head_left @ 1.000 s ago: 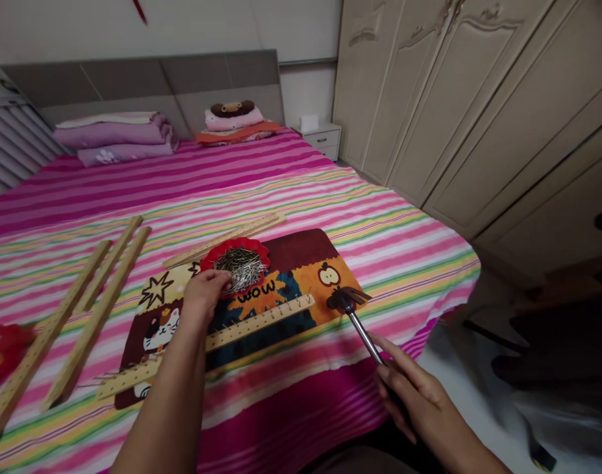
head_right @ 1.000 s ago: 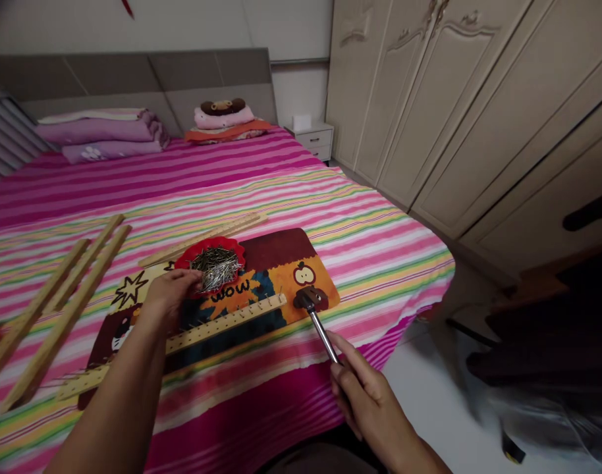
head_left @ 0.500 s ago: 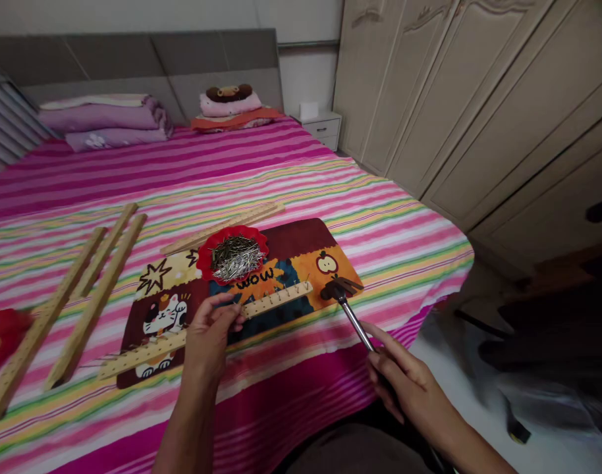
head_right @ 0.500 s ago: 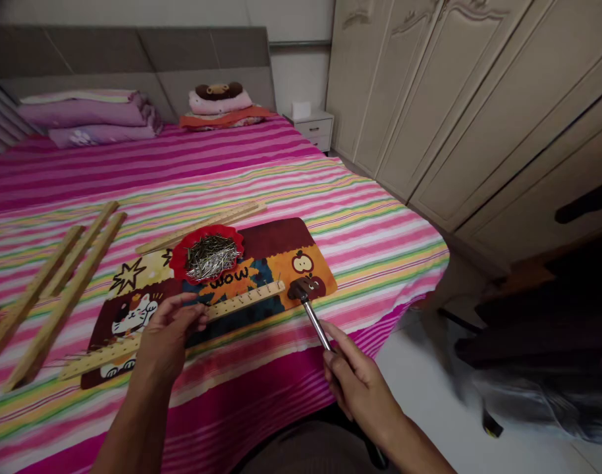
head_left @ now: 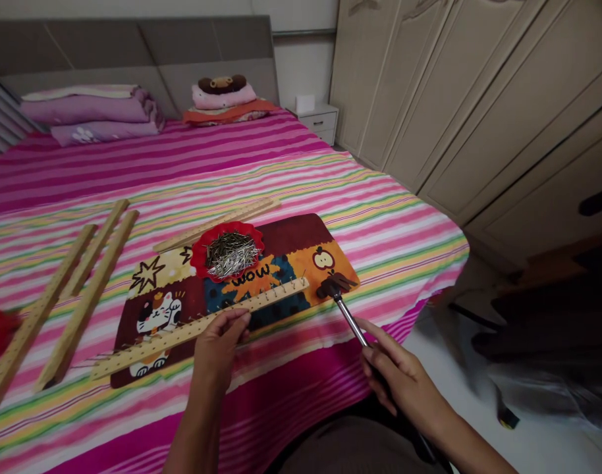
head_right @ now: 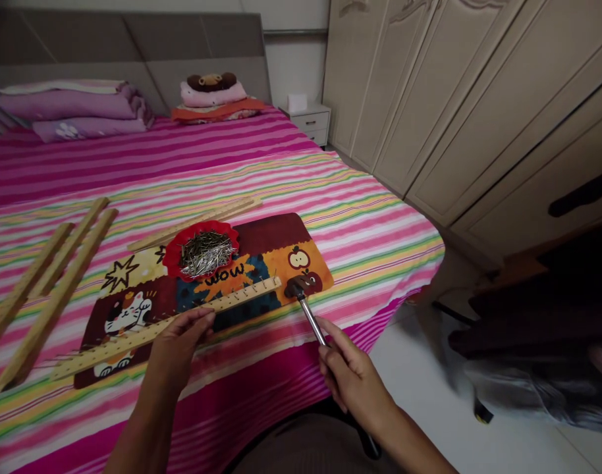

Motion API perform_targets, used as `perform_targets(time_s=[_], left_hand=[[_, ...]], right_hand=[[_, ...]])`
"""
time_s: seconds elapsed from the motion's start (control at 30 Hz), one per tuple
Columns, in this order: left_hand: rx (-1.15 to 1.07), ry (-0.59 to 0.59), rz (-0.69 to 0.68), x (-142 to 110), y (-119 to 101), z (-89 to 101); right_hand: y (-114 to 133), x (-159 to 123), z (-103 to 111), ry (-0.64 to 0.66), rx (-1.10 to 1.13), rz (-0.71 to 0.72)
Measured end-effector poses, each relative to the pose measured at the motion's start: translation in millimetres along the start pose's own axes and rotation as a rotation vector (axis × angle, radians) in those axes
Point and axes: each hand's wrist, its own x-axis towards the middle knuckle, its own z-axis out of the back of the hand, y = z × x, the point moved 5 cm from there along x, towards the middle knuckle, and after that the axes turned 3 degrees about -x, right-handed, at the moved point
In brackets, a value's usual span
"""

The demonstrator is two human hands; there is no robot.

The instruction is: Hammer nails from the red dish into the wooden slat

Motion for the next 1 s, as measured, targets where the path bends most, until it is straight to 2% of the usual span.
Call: perform_targets(time_s=[0.17,0.27,0.37,0.57,0.67,0.77,0.9,1.0], left_hand=[[0.188,-0.003,-0.105,4.5,5.9,-1.0],[0.396,-0.067,-0.223,5.0,3.2,4.0],[0.623,-0.072,-0.315,2.6,-0.5,5.3],[1.097,-0.026,-0.358,-5.7,-0.4,-3.6],[1.204,-0.002,-0.347,-6.9,-1.8,-7.9],[1.077,0.017,-0.306,-4.3,-4.4,-5.4],[0.610,0.018,-0.233,0.8,-3.6,2.1],[0.373,-0.012,-0.235,3.1,-4.4,2.0]], right_hand=[[-1.2,1.3,0.0,0.001,0.000,-0.014],[-1.8,1.5,0.5,0.001,0.001,-0.024],[-1.9,2.5,0.6,-0.003,0.006,-0.029],[-0.6,3.6,-0.4,-0.003,0.005,-0.024],[-0.9,2.0,0.0,-0.007,-0.002,-0.031],[-2.0,1.2,0.4,-0.003,-0.006,-0.027],[-3.6,3.0,1.2,-0.002,-0.001,-0.019],[-3.2,4.1,1.6,-0.006,-0.004,-0.024]])
